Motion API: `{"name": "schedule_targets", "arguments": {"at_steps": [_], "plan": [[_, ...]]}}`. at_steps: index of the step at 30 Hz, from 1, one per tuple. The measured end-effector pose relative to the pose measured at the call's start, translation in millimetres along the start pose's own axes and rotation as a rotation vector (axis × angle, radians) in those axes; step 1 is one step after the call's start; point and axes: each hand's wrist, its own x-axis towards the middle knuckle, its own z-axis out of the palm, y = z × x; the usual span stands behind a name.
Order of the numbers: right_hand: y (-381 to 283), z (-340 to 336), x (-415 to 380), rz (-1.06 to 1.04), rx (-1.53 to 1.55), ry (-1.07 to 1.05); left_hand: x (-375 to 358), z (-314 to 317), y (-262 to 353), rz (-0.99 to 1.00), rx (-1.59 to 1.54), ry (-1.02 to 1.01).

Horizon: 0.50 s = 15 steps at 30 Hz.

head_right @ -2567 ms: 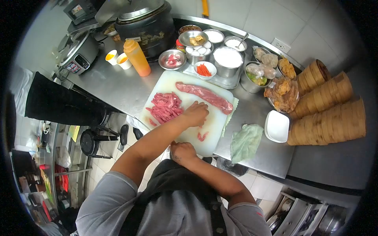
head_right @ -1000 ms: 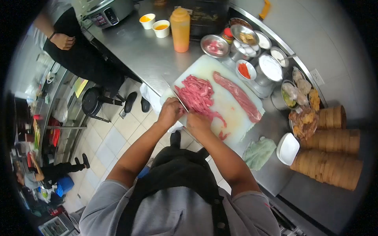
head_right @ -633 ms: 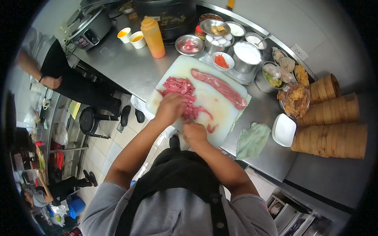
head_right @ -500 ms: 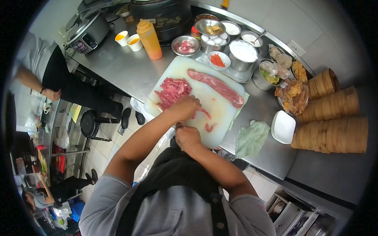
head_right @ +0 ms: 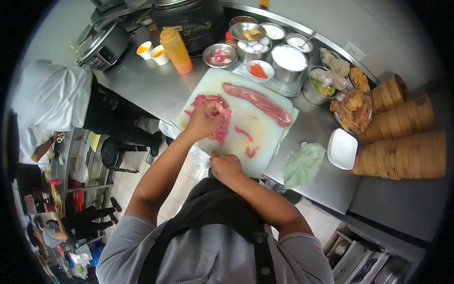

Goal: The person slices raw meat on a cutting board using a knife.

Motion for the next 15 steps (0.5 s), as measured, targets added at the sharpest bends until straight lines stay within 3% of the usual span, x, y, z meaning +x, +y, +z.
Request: {"name": "schedule_targets", "arguments": {"at_steps": [1, 2, 5, 6, 9, 11, 14, 15], "plan": [[0.8, 2.7, 4.3, 0.015, -0.016, -0.015, -2.6, -8.5, 10.2, 0.084, -0.286, 0.079], [2.8, 5.1, 9.1, -0.001, -0.017, -0.021, -7.4, -19.9, 20.4, 0.058, -0.304, 0.143], [10.9, 8.0, 23.4, -0.017, -0.043, -0.04, -23.5, -61.1, 24.6, 0.081, -0.095, 0.232], [13.1, 7.5, 27.8, 0.006, -0.069, -0.087, -35.0, -67.2, 48.2, -0.02, -0.094, 0.306], [17.2, -5.0, 37.1, 0.023, -0.109, -0.173, -55.1, -78.5, 51.5, -0.063, -0.143, 0.381], [21.7, -11.8, 41.6, 0.142, -0.036, -0.047, -62.5, -80.2, 15.9, -0.046, -0.104, 0.396], [22.9, -19.1, 46.3, 0.148, -0.077, -0.109, -71.4, -69.6, -32.5, -0.346, -0.084, 0.462], [23.3, -19.2, 47.2, 0.137, -0.079, -0.117, -77.0, -64.9, -68.7, -0.348, -0.088, 0.469]]}}
